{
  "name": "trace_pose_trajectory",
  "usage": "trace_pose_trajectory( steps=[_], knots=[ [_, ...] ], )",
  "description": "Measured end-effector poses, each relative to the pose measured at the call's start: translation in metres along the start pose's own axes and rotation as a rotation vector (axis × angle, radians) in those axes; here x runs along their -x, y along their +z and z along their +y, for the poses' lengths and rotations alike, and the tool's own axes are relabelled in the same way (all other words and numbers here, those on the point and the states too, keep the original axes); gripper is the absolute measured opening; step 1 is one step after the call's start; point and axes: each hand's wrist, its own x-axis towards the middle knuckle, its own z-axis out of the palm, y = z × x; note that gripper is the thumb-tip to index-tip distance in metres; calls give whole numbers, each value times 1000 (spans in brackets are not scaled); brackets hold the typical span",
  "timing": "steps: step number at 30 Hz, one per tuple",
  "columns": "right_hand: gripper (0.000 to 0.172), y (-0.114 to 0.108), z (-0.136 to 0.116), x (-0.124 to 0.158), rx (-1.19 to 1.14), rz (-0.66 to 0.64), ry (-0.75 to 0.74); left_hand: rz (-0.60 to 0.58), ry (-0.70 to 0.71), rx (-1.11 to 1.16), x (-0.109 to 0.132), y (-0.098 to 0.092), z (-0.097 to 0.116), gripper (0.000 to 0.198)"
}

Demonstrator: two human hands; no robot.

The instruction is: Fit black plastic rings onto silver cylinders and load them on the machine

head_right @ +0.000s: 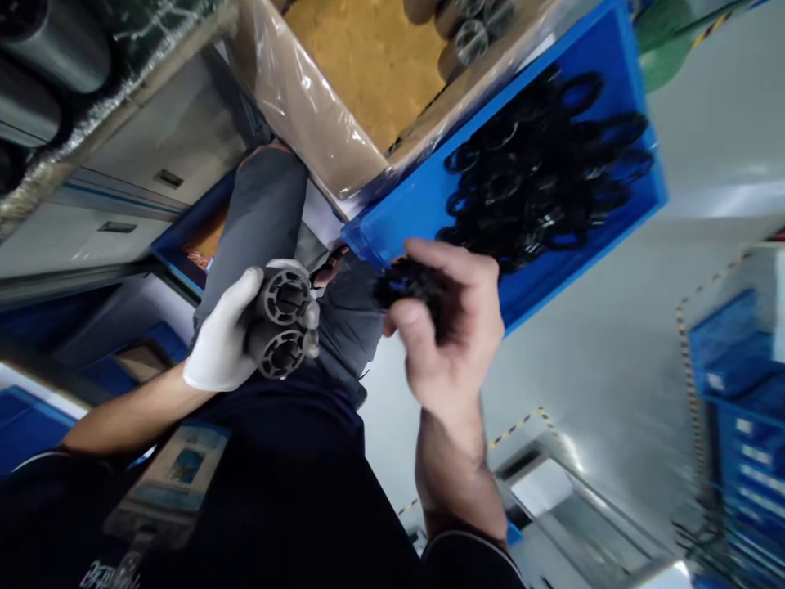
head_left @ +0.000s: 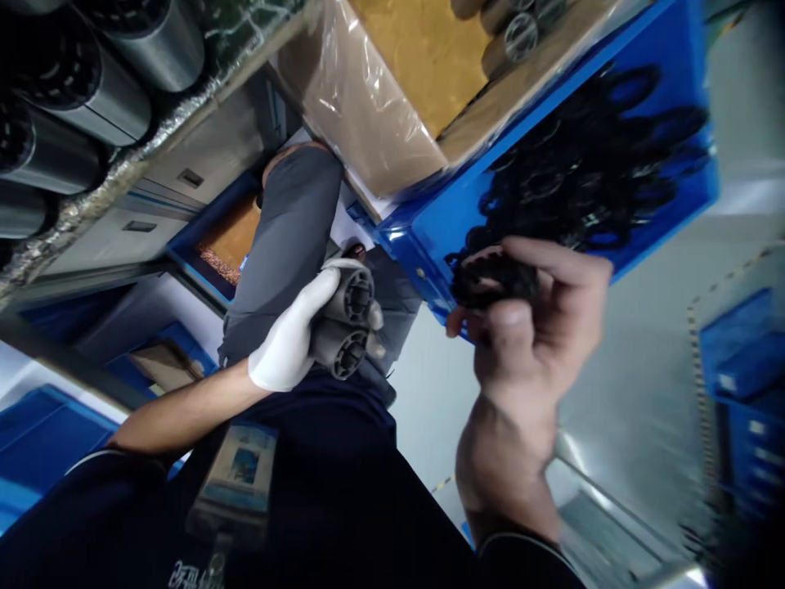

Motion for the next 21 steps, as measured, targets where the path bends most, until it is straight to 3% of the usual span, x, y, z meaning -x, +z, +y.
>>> trace_pose_trajectory(
  steps=[3,6,8,10,13,21],
  knots=[
    [35,28,-27,19,-52,29,-121,-53,72,-42,4,6,-1,49],
    [25,43,-32,23,-36,-10,-164,-58,235,-157,7,7,-3,40],
    [33,46,-30,23,-53,-40,-164,-37,330,-262,9,6,-4,38],
    [52,45,-28,23,-73,-67,-186,-27,383,-331,11,5,-5,40],
    [69,39,-29,22,-49,-122,-249,-11,391,-373,14,2,-5,44],
    [69,41,-38,24,31,-206,-295,37,337,-469,18,-3,-4,46]
  ],
)
